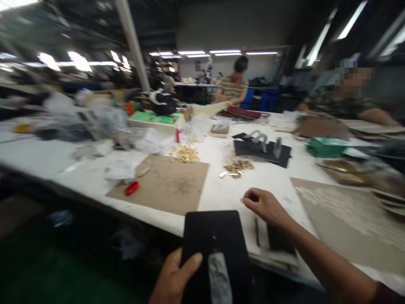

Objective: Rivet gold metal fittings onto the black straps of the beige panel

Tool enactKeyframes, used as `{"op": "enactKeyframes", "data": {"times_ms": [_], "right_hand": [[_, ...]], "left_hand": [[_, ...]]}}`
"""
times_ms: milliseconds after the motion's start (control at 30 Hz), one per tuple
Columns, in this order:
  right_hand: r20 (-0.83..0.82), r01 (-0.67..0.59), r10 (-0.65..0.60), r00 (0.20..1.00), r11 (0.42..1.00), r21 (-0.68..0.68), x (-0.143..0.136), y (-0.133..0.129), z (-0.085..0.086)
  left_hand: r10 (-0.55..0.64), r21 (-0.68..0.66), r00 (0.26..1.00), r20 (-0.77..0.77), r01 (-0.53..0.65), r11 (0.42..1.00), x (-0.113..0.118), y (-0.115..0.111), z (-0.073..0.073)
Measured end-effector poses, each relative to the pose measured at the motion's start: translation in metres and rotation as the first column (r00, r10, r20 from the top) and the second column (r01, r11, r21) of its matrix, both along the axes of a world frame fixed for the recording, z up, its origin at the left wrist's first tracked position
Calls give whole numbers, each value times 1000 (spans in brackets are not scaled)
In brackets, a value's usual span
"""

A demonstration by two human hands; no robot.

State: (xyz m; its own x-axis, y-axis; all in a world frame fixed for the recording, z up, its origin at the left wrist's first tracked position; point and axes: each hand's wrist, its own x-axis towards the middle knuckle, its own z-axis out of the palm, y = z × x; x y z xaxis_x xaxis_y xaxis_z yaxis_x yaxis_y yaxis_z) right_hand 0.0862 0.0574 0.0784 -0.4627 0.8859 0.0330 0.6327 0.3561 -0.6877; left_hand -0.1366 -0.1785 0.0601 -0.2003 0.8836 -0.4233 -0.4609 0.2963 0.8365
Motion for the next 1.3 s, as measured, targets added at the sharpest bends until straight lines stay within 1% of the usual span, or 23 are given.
{"op": "enactKeyframes", "data": {"times_ms": [33,100,167,200,267,367,467,567,667,933,1033,1200,1300], "right_hand": [[30,80,-80,996,997,9,26,1,0],[89,211,-213,973,977,31,73,0,-6],[132,290,-295,946,956,56,109,-6,-16],[146,308,-315,938,949,69,121,-10,-22],[166,307,-322,932,946,108,132,-16,-30],[201,247,-282,938,952,182,127,-20,-34],[265,122,-181,947,967,223,113,-21,-32],[326,-12,-63,943,975,223,103,-23,-30],[355,-78,2,935,977,200,101,-25,-28],[245,-116,98,965,991,60,106,-25,-27],[203,-90,89,975,996,-1,105,-24,-28],[182,-71,88,979,993,-94,105,-19,-27],[127,-57,71,989,992,-109,109,-15,-28]], "left_hand": [[-46,-28,999,24,46,999,4,21,-3],[-109,-75,993,35,111,991,11,62,-6],[-166,-120,986,23,168,979,19,97,-6],[-185,-138,983,8,185,973,23,110,-6],[-208,-156,978,-32,201,967,32,131,-4],[-225,-140,971,-73,214,967,43,148,-4],[-220,-130,971,-98,206,970,47,153,-8],[-222,-111,970,-99,211,971,45,151,-13],[-210,-95,974,-82,202,975,43,148,-15],[-241,-58,968,-73,237,970,40,147,-21],[-243,-45,968,-63,240,970,41,147,-24],[-219,-47,970,-111,215,976,38,145,-24],[-228,-47,963,-145,223,974,35,140,-23]]}}
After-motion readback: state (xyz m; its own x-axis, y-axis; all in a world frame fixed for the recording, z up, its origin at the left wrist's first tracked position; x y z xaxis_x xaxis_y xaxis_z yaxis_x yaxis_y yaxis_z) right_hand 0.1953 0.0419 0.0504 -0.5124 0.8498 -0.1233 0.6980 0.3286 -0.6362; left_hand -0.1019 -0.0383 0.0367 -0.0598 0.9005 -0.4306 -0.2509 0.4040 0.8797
